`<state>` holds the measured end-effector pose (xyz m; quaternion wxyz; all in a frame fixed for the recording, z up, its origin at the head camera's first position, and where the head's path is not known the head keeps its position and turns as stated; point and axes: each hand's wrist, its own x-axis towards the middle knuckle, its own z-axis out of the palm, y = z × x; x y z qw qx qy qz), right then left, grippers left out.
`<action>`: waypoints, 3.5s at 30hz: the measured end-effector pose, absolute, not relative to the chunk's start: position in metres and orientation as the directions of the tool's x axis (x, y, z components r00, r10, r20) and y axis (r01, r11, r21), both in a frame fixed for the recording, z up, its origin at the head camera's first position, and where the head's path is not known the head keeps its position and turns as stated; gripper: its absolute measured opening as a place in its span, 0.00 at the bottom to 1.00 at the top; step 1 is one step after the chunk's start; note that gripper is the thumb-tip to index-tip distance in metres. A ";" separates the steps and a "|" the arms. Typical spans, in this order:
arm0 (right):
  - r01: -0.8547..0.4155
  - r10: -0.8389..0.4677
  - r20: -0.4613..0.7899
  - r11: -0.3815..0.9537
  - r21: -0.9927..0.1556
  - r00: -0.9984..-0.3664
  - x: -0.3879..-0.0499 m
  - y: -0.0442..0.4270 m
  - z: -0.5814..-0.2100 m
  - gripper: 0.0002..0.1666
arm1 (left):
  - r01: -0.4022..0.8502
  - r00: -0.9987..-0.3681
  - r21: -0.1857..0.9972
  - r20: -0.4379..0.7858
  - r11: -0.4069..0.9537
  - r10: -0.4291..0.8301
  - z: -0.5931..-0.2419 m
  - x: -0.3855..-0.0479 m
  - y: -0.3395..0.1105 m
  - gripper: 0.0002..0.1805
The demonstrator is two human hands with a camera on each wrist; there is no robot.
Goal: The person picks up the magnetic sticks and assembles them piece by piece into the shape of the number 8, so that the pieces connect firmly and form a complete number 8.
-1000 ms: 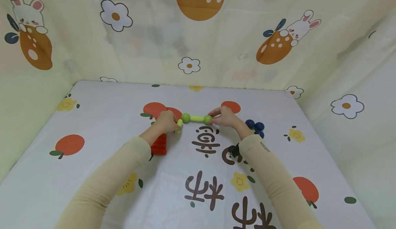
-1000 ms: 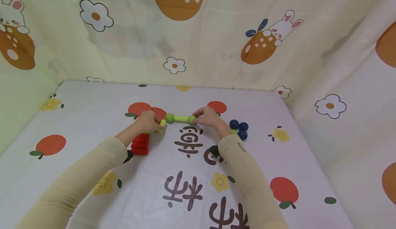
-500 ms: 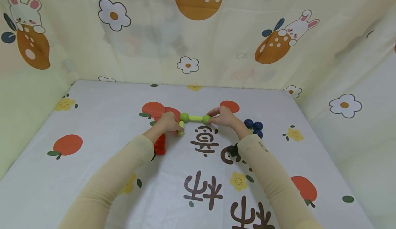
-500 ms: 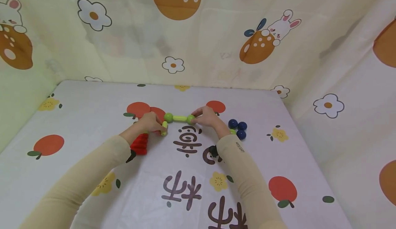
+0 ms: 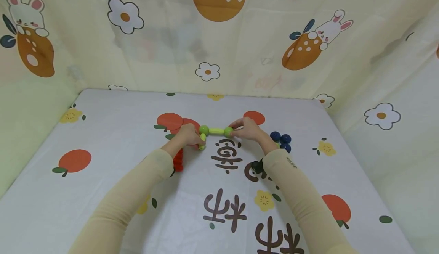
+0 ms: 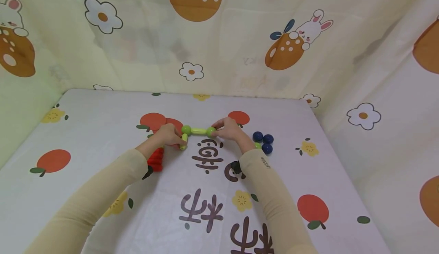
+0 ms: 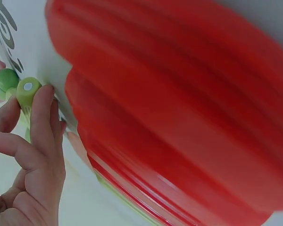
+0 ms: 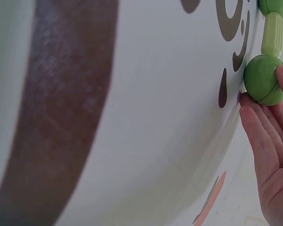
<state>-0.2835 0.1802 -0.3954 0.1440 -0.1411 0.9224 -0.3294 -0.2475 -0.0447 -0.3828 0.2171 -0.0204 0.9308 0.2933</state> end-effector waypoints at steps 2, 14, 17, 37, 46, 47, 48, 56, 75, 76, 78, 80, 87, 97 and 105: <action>-0.163 -0.353 -0.174 0.744 -0.648 -0.919 -0.284 0.180 -0.396 0.21 | -0.170 -0.906 0.540 -0.415 0.824 0.085 -0.382 -0.247 -0.044 0.13; -0.211 -0.380 -0.160 0.763 -0.611 -0.911 -0.284 0.180 -0.397 0.22 | -0.071 -0.926 0.567 -0.344 0.821 0.157 -0.385 -0.250 -0.045 0.22; -0.226 -0.389 -0.153 0.764 -0.604 -0.908 -0.284 0.180 -0.397 0.22 | -0.031 -0.931 0.567 -0.317 0.823 0.183 -0.386 -0.252 -0.044 0.28; -0.235 -0.403 -0.143 0.746 -0.623 -0.904 -0.285 0.179 -0.395 0.23 | -0.021 -0.920 0.503 -0.347 0.864 0.180 -0.386 -0.265 -0.042 0.20; -0.231 -0.404 -0.143 0.740 -0.631 -0.903 -0.281 0.182 -0.392 0.24 | 0.008 -0.925 0.489 -0.328 0.872 0.193 -0.387 -0.266 -0.041 0.21; -0.232 -0.407 -0.142 0.735 -0.637 -0.902 -0.281 0.182 -0.391 0.24 | 0.015 -0.926 0.489 -0.323 0.872 0.197 -0.386 -0.266 -0.041 0.21; -0.234 -0.410 -0.140 0.732 -0.640 -0.901 -0.280 0.183 -0.391 0.24 | 0.027 -0.928 0.484 -0.314 0.875 0.202 -0.387 -0.267 -0.041 0.21; -0.237 -0.427 -0.131 0.703 -0.671 -0.895 -0.277 0.196 -0.384 0.24 | 0.105 -0.945 0.483 -0.223 0.870 0.238 -0.386 -0.270 -0.039 0.19; -0.227 -0.347 -0.118 0.799 -0.557 -0.930 -0.271 0.276 -0.360 0.22 | 0.143 -0.941 0.444 -0.218 0.885 0.261 -0.378 -0.271 -0.037 0.18; -0.218 -0.337 -0.126 0.807 -0.548 -0.933 -0.271 0.279 -0.359 0.22 | 0.140 -0.942 0.439 -0.218 0.887 0.256 -0.378 -0.271 -0.036 0.18; -0.202 -0.323 -0.144 0.823 -0.530 -0.935 -0.271 0.286 -0.358 0.22 | 0.126 -0.944 0.438 -0.222 0.890 0.243 -0.379 -0.272 -0.035 0.18; -0.186 -0.310 -0.165 0.837 -0.514 -0.936 -0.272 0.292 -0.358 0.22 | 0.110 -0.947 0.438 -0.228 0.892 0.229 -0.379 -0.272 -0.034 0.18; -0.143 -0.282 -0.237 0.869 -0.473 -0.930 -0.276 0.300 -0.360 0.23 | 0.075 -0.950 0.443 -0.241 0.894 0.199 -0.376 -0.271 -0.034 0.19; -0.158 -0.298 -0.255 0.877 -0.454 -0.920 -0.284 0.299 -0.369 0.20 | 0.034 -0.946 0.452 -0.274 0.891 0.174 -0.376 -0.271 -0.032 0.20; -0.166 -0.293 -0.290 0.905 -0.392 -0.911 -0.288 0.295 -0.374 0.17 | 0.036 -0.948 0.426 -0.273 0.904 0.166 -0.377 -0.271 -0.028 0.18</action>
